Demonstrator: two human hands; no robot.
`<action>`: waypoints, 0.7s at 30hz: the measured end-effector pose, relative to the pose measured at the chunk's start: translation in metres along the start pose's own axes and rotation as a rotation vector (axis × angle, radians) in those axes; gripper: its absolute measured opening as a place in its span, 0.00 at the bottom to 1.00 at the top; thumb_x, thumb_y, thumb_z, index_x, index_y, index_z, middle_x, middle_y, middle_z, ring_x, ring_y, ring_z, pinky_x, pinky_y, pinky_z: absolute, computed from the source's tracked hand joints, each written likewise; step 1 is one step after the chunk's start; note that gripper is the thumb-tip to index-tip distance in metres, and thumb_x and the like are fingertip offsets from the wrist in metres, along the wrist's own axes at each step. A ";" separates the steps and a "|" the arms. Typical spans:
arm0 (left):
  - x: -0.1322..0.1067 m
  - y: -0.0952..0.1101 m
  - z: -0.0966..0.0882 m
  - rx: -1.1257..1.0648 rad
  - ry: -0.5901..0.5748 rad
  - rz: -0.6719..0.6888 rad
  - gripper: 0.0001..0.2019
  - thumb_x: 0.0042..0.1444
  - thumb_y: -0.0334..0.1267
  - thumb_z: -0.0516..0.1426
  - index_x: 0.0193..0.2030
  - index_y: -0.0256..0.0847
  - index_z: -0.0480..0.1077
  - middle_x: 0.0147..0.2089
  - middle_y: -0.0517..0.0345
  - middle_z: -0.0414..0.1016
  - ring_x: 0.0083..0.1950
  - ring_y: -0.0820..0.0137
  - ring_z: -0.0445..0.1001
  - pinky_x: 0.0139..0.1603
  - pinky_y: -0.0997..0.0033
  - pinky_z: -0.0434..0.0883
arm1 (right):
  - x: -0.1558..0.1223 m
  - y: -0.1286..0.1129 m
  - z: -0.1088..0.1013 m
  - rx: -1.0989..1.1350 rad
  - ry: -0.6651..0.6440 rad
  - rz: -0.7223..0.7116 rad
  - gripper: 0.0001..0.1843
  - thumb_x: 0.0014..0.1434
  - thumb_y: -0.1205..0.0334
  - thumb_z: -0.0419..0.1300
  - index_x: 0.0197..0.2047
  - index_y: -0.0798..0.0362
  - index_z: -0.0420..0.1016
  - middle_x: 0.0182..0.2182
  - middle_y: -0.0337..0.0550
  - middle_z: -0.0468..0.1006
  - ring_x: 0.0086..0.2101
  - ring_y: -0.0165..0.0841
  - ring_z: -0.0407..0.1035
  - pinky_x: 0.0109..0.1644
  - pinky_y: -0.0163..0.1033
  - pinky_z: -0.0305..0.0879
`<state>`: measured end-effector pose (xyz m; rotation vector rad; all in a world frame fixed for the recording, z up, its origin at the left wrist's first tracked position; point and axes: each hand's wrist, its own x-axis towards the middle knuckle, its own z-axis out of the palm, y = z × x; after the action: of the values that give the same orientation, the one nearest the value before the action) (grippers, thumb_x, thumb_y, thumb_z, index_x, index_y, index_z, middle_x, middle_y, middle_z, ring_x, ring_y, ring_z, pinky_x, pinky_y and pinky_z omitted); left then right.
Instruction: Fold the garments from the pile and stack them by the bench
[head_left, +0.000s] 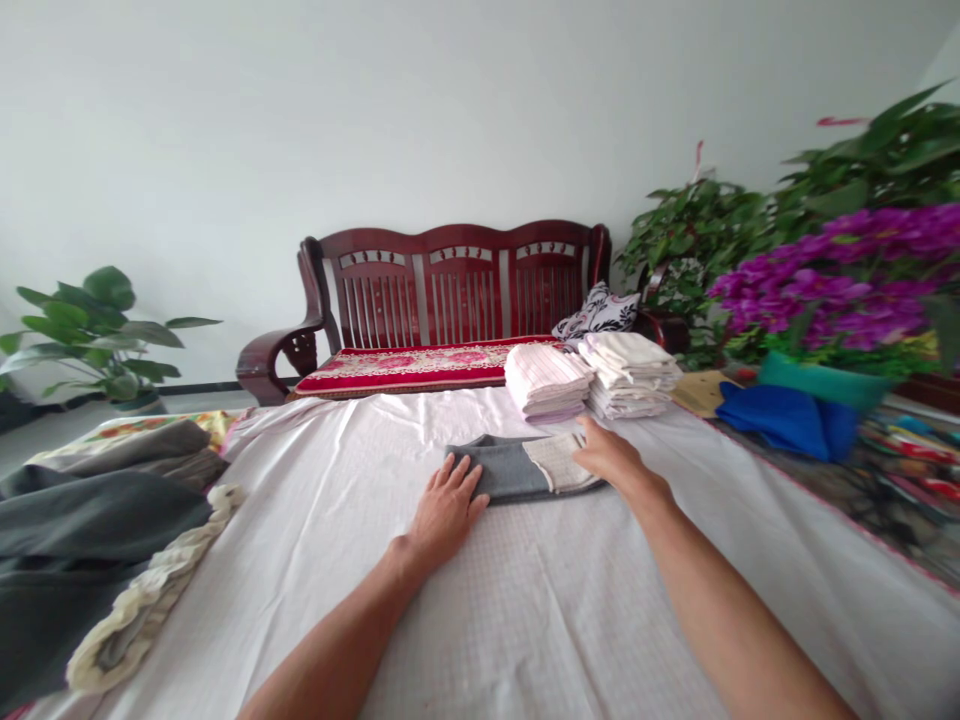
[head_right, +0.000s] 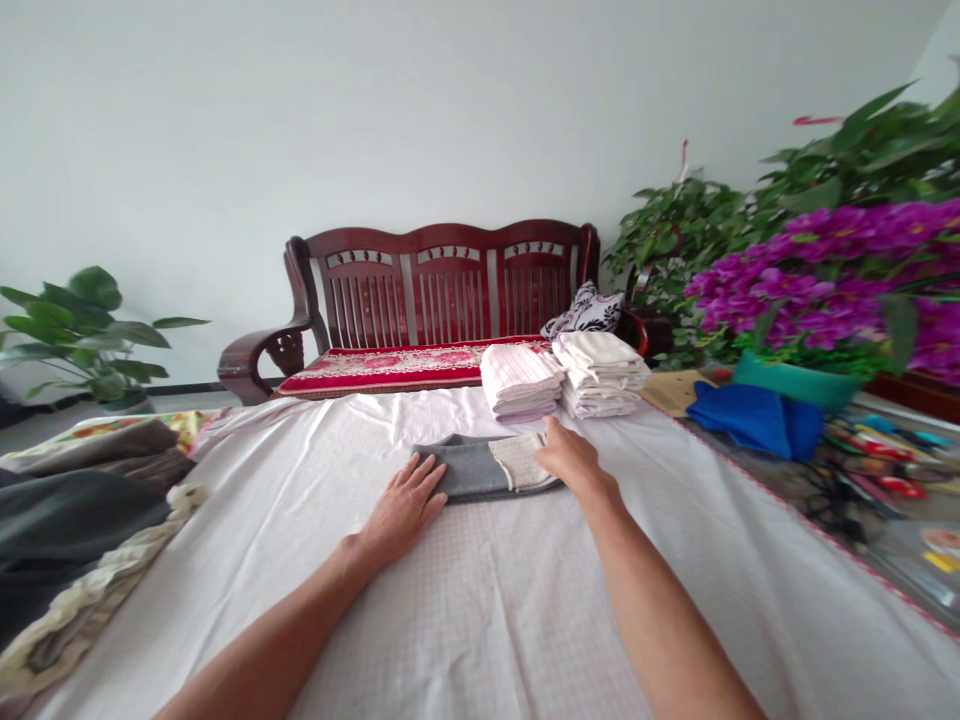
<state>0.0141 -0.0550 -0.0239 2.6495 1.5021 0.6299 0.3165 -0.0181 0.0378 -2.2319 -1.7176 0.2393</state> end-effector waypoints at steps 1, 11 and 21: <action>0.000 -0.001 0.000 -0.017 0.004 0.005 0.24 0.69 0.45 0.51 0.68 0.39 0.66 0.72 0.47 0.62 0.75 0.50 0.53 0.71 0.47 0.60 | 0.002 0.002 0.001 0.013 0.016 -0.004 0.41 0.49 0.63 0.61 0.68 0.52 0.64 0.49 0.58 0.81 0.48 0.48 0.75 0.47 0.45 0.66; 0.000 -0.004 -0.004 -0.135 0.045 0.024 0.18 0.63 0.39 0.58 0.59 0.42 0.74 0.65 0.49 0.72 0.71 0.54 0.62 0.71 0.49 0.62 | 0.015 0.024 0.010 0.098 0.034 -0.021 0.35 0.47 0.62 0.62 0.61 0.53 0.70 0.46 0.54 0.82 0.44 0.48 0.76 0.44 0.43 0.67; 0.007 -0.011 -0.009 -0.249 0.183 -0.196 0.13 0.67 0.37 0.52 0.52 0.42 0.75 0.55 0.49 0.78 0.57 0.62 0.76 0.61 0.60 0.71 | 0.013 0.028 0.008 0.032 0.098 -0.006 0.30 0.46 0.57 0.68 0.54 0.48 0.75 0.48 0.56 0.80 0.48 0.51 0.73 0.46 0.47 0.66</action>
<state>0.0050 -0.0452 -0.0160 2.2815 1.5818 0.9922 0.3429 -0.0110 0.0217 -2.1778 -1.6582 0.1522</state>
